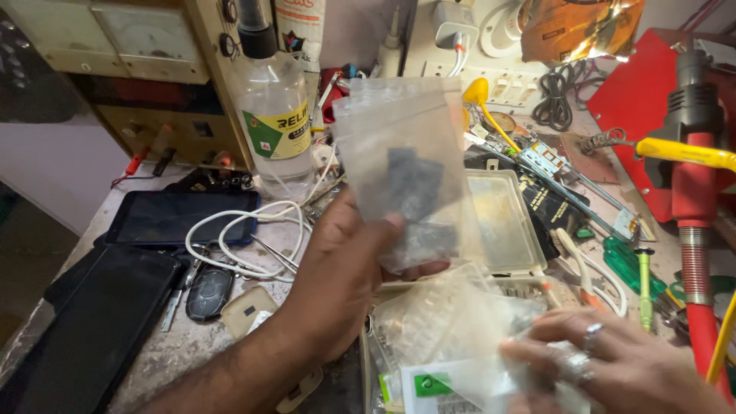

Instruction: The person selects a small black electronic component from a plastic bag and places it onto a green circuit board. They then use a soldering iron and tweezers to solder the component onto the board, applying flux and making precise connections.

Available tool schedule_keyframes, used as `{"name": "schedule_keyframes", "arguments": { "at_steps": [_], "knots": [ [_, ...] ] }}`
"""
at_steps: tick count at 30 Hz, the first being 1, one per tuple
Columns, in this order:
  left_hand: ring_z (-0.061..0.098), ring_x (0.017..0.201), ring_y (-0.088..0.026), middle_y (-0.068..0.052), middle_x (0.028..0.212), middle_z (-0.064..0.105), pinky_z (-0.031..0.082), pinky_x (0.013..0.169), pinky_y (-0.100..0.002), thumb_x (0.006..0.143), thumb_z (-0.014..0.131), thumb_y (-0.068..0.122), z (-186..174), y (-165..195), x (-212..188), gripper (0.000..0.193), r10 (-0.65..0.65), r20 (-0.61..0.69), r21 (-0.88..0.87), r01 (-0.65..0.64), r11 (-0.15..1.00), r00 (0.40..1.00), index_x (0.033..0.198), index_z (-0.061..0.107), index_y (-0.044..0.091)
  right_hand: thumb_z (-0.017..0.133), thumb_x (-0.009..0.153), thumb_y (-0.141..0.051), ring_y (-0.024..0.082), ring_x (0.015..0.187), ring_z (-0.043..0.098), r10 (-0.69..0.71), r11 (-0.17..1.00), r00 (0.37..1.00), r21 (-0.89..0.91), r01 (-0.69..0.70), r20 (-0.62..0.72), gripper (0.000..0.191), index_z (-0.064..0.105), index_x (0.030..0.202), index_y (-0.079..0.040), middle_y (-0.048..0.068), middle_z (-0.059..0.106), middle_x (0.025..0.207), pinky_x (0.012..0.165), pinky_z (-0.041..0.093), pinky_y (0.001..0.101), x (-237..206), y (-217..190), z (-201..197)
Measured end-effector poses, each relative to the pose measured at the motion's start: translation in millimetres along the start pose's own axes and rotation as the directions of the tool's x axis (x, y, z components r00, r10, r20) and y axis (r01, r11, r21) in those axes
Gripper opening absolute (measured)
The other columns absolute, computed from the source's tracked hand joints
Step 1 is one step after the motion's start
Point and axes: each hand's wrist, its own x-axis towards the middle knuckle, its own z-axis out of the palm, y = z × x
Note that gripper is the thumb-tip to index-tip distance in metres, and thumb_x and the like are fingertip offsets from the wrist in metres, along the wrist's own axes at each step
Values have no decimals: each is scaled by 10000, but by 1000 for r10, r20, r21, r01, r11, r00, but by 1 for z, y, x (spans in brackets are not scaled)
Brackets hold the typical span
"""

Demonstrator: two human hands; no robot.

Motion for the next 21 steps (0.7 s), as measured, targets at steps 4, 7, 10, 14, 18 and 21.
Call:
{"name": "schedule_keyframes", "arguments": {
  "at_steps": [4, 7, 10, 14, 18, 21],
  "knots": [
    [690, 1086, -178, -87, 1282, 652, 655, 876, -390, 941, 610, 45, 6, -9, -2, 495, 33, 3, 188, -33, 982, 999, 1415, 468, 75, 894, 729, -478, 134, 1054, 712, 185, 965, 982, 198, -175, -33, 553, 764, 1195, -210, -41, 724, 1134, 949, 513, 302, 10, -2, -13],
    [699, 1063, -177, -100, 1241, 676, 646, 869, -370, 922, 656, 1, 8, -13, -4, 516, 31, 26, 242, -36, 970, 999, 1404, 477, 47, 914, 748, -301, 143, 934, 724, 557, 706, 830, 516, -485, 18, 590, 665, 1257, -135, 6, 718, 1056, 900, 546, 323, 39, -9, -12],
    [706, 1057, -169, -98, 1223, 696, 632, 887, -345, 916, 687, -14, 5, -15, -6, 511, 26, 47, 279, -38, 959, 999, 1388, 496, 28, 860, 832, -108, 215, 923, 711, 713, 252, 677, 833, -493, 185, 575, 587, 1338, -88, 88, 702, 1027, 830, 606, 357, 64, -9, 7],
    [689, 994, -181, -100, 1194, 681, 634, 870, -355, 957, 662, 17, 3, -20, -1, 439, -4, 14, 211, 1, 977, 1000, 1377, 535, 25, 744, 964, -11, 207, 933, 649, 740, 15, 653, 967, -255, 161, 232, 627, 1157, 45, 109, 676, 1026, 830, 546, 379, 58, 7, 12],
    [730, 984, -222, -97, 1201, 688, 648, 840, -360, 942, 632, 60, 2, -22, 2, 430, -71, -27, 143, 75, 987, 997, 1358, 523, 78, 669, 957, 2, 238, 1044, 708, 723, -112, 663, 979, -168, 197, 217, 616, 1167, -17, 112, 712, 1104, 882, 598, 469, 42, 17, 4],
    [715, 1016, -234, -90, 1243, 669, 628, 861, -387, 991, 565, 126, 1, -20, 1, 413, -104, -24, 164, 107, 981, 994, 1398, 523, 67, 576, 967, -24, 251, 1040, 707, 765, -121, 594, 961, -247, 249, 306, 628, 1267, -50, 152, 736, 1160, 887, 572, 456, 37, 17, 2]
  ]
}}
